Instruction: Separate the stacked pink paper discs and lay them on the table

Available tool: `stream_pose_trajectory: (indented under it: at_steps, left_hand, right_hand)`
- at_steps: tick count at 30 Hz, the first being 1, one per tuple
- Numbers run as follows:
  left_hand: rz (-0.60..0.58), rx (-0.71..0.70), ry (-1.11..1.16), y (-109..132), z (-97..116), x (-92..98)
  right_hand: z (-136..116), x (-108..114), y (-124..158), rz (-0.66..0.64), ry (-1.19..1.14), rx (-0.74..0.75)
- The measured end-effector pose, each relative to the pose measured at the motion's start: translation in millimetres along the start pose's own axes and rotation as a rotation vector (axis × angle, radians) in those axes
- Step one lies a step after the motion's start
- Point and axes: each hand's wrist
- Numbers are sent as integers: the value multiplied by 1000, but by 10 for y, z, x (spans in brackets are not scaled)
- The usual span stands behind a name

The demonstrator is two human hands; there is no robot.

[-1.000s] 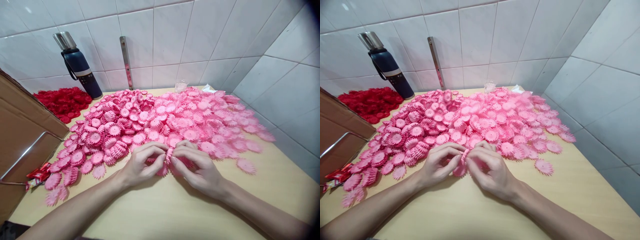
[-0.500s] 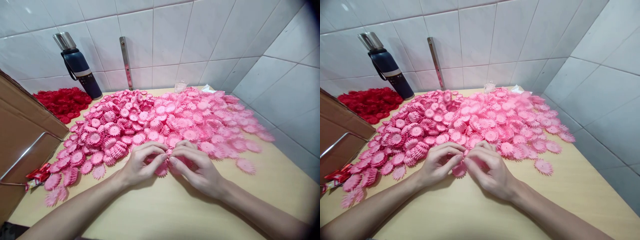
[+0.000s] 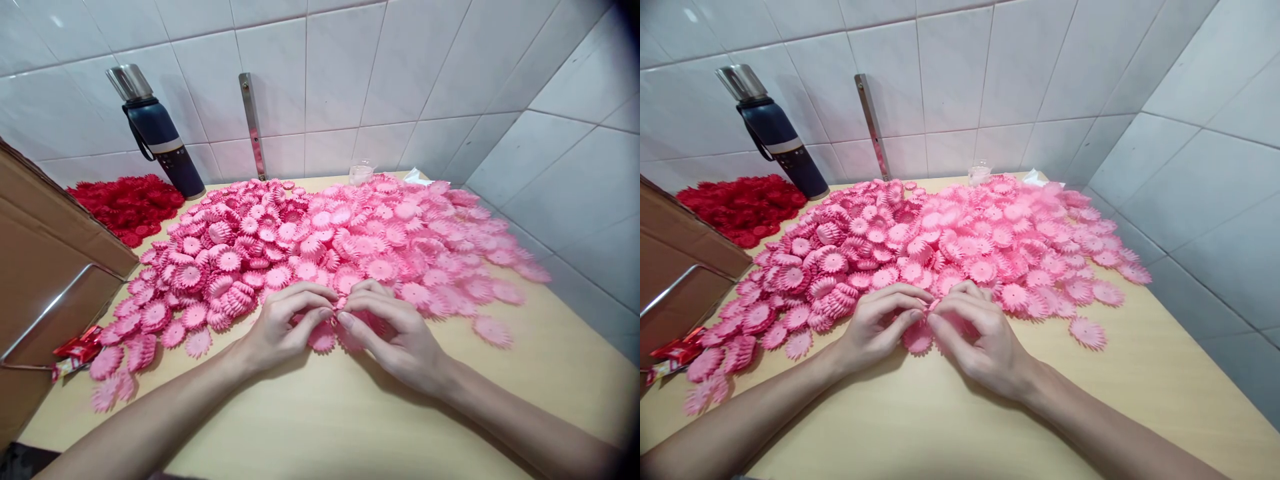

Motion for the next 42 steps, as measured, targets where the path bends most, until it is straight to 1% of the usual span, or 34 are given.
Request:
stream_pose_trajectory:
  at_steps: [10, 18, 26, 28, 33, 35, 38, 42]
  left_hand:
    - [-14, -3, -5, 5, 1, -1]
    - [-18, -11, 0, 7, 2, 3]
    - [-22, -16, -21, -8, 34, -4]
    - [9, -12, -39, -12, 52, -3]
    - [230, 55, -97, -12, 75, -27]
    - [245, 66, -97, -6, 75, -44]
    - [230, 76, -92, 2, 72, -53]
    - [307, 140, -47, -4, 62, -38]
  right_hand:
    - [-11, 6, -16, -4, 3, -8]
    - [-6, 8, -7, -27, -44, -11]
    - [-8, 0, -3, -2, -33, -6]
    - [-17, 4, -10, 15, -25, 6]
    - [-64, 33, -48, 133, -16, 37]
    - [-78, 39, -59, 151, -18, 53]
    - [-76, 39, -61, 148, -30, 70]
    - [-50, 47, -46, 145, -43, 106]
Point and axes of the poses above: each hand's wrist, its own y-axis away from the middle knuckle, its own x-axis out of the back of the hand, z = x × y, and after that the axes turned 12 degrees about -z, right-handed
